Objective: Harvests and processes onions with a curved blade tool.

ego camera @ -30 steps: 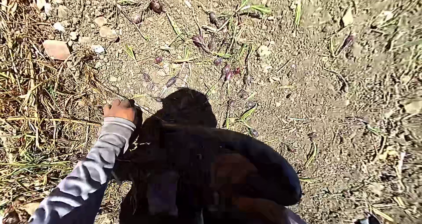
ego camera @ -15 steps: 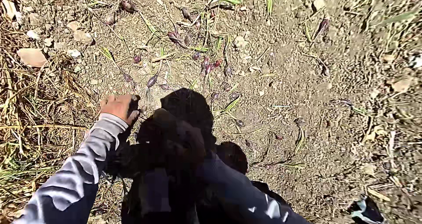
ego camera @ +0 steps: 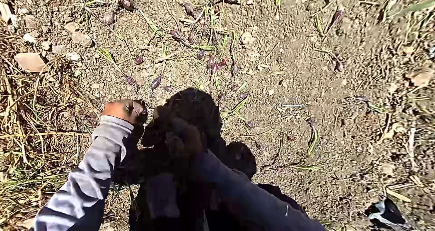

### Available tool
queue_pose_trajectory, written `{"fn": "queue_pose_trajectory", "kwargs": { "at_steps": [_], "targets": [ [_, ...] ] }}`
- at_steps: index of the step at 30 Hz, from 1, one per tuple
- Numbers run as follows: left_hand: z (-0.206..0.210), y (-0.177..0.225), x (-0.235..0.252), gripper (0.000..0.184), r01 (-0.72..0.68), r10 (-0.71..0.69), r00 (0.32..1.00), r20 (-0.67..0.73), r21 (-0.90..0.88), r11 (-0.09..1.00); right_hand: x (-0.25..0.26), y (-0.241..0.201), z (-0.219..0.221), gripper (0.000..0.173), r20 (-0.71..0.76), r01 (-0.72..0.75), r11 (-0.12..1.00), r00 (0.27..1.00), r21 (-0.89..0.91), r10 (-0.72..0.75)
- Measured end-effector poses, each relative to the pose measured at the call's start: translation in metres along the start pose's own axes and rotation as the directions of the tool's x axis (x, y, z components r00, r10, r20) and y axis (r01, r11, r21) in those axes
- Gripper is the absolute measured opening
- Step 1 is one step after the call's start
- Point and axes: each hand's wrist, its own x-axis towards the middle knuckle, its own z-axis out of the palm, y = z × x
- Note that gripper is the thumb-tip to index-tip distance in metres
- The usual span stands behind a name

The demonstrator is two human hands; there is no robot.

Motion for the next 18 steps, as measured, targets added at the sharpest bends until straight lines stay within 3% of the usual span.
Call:
{"fn": "queue_pose_trajectory", "kwargs": {
  "at_steps": [1, 3, 4, 5, 7, 8, 10, 12, 15, 16, 18],
  "targets": [
    [0.023, 0.003, 0.007, 0.027, 0.022, -0.023, 0.998, 0.055, 0.016, 1.000, -0.004, -0.005, -0.003, 0.036, -0.033, -0.009, 0.999, 0.999, 0.052, 0.010],
    [0.078, -0.008, 0.016, 0.033, 0.190, -0.165, 0.968, 0.191, -0.124, 0.974, -0.024, -0.024, -0.035, 0.039, -0.025, 0.075, 0.985, 0.997, 0.153, -0.072],
    [0.094, -0.013, 0.015, 0.033, 0.205, -0.173, 0.963, 0.206, -0.141, 0.969, -0.038, -0.030, -0.057, 0.042, -0.008, 0.121, 0.977, 0.993, 0.175, -0.122],
    [0.098, -0.015, 0.014, 0.029, 0.107, -0.100, 0.982, 0.159, -0.039, 0.993, -0.050, -0.034, -0.077, 0.044, -0.013, 0.147, 0.969, 0.989, 0.196, -0.147],
    [0.064, -0.010, 0.019, 0.022, -0.181, 0.187, 0.982, -0.037, 0.119, 0.976, -0.070, -0.026, -0.103, 0.049, -0.058, 0.135, 0.985, 0.990, 0.106, -0.129],
    [0.041, -0.010, 0.030, 0.025, -0.243, 0.275, 0.949, -0.157, 0.195, 0.950, -0.073, -0.017, -0.107, 0.052, -0.096, 0.112, 0.993, 0.989, 0.025, -0.109],
    [0.003, -0.017, 0.063, 0.039, -0.179, 0.253, 0.941, -0.226, 0.302, 0.936, -0.074, -0.006, -0.105, 0.056, -0.153, 0.009, 0.999, 0.988, -0.051, -0.016],
    [-0.019, -0.022, 0.090, 0.037, -0.106, 0.191, 0.951, -0.242, 0.324, 0.940, -0.069, -0.028, -0.106, 0.054, -0.185, -0.026, 0.999, 0.983, -0.022, 0.021],
    [-0.025, -0.001, 0.071, 0.036, -0.094, 0.148, 0.972, -0.184, 0.274, 0.957, -0.088, -0.051, -0.119, 0.040, -0.173, 0.182, 0.935, 0.976, 0.304, -0.133],
    [-0.019, 0.006, 0.054, 0.034, -0.148, 0.182, 0.976, -0.120, 0.253, 0.956, -0.089, -0.053, -0.120, 0.038, -0.193, 0.231, 0.906, 0.966, 0.354, -0.171],
    [0.004, 0.014, 0.022, 0.020, -0.322, 0.320, 0.946, 0.044, 0.209, 0.923, -0.075, -0.040, -0.112, 0.033, -0.159, 0.274, 0.930, 0.958, 0.243, -0.240]
  ]
}}
